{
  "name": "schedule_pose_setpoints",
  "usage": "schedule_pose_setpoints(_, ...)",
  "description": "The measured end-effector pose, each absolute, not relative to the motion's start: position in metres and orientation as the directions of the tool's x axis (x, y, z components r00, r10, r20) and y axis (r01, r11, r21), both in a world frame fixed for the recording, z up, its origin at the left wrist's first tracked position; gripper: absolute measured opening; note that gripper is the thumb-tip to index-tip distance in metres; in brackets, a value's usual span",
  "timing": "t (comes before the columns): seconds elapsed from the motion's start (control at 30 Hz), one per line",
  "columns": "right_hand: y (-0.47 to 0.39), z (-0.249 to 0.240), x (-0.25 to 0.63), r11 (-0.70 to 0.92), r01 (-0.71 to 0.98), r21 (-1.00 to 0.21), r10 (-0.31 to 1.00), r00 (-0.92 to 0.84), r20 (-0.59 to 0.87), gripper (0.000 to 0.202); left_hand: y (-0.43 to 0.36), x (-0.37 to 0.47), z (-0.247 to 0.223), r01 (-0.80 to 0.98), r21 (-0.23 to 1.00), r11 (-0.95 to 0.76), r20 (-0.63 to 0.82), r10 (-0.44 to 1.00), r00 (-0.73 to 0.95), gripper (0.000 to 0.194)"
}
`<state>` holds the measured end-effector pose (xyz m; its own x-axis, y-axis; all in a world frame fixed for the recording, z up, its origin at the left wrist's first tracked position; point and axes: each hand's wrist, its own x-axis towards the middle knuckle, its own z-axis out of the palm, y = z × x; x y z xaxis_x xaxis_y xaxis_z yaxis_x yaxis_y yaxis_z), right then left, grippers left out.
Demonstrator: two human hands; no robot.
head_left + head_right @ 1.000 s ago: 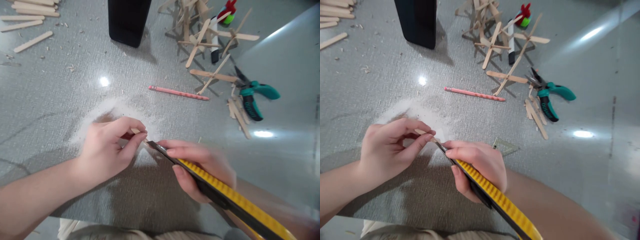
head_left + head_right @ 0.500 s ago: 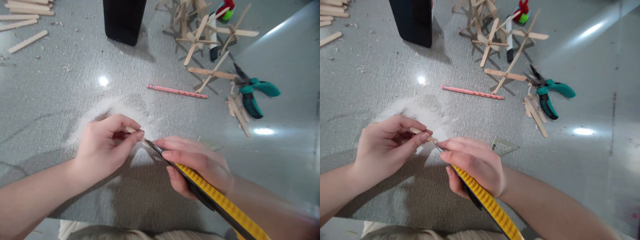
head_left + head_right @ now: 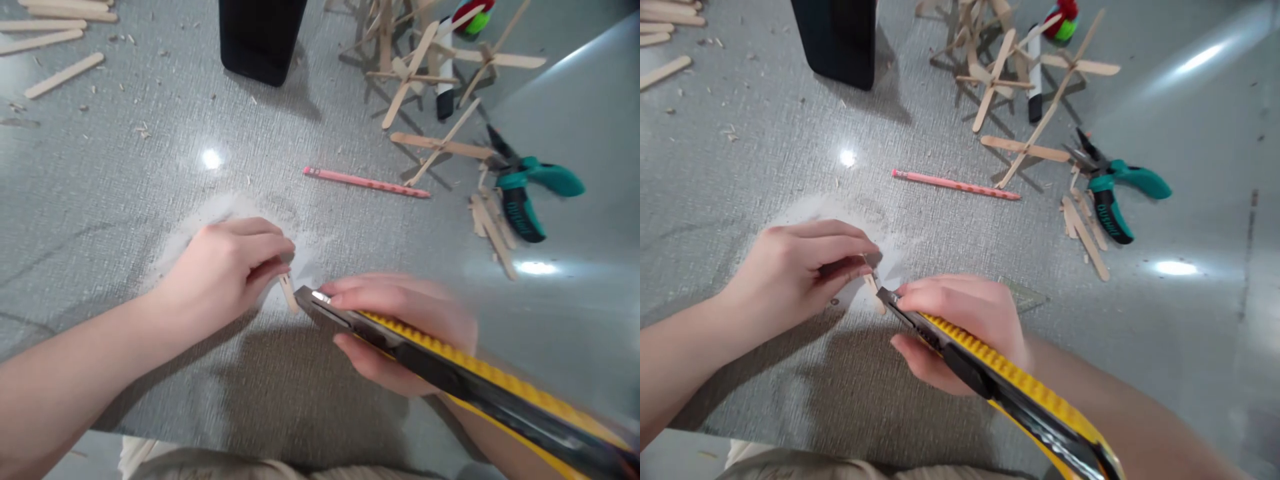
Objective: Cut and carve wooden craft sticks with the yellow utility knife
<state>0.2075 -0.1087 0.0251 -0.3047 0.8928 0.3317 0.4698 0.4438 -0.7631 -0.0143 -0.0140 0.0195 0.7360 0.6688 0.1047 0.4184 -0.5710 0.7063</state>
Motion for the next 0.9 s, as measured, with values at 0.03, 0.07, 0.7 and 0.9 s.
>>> schedule_pose_setpoints(0.03,-0.108,0.025,0.208,0.447,0.482,-0.754,0.891,-0.316,0.326,0.019,-0.013,-0.015,0.019,0.409,0.697,-0.588,0.103,0.647,0.755,0.014)
schedule_pose_setpoints(0.07,-0.106,0.026,0.209,0.444,0.496,-0.746,0.892,-0.318,0.32,0.02,-0.013,-0.015,0.018,0.404,0.686,-0.605,0.1,0.628,0.771,0.017)
schedule_pose_setpoints(0.7,-0.091,0.027,0.202,0.242,0.434,-0.868,0.956,-0.258,0.137,0.024,-0.007,-0.026,0.017,0.494,0.462,-0.737,0.058,0.581,0.812,0.055)
schedule_pose_setpoints(0.9,-0.089,0.018,0.197,0.219,0.432,-0.875,0.959,-0.26,0.112,0.027,-0.009,-0.022,0.014,0.495,0.491,-0.717,0.065,0.597,0.8,0.054)
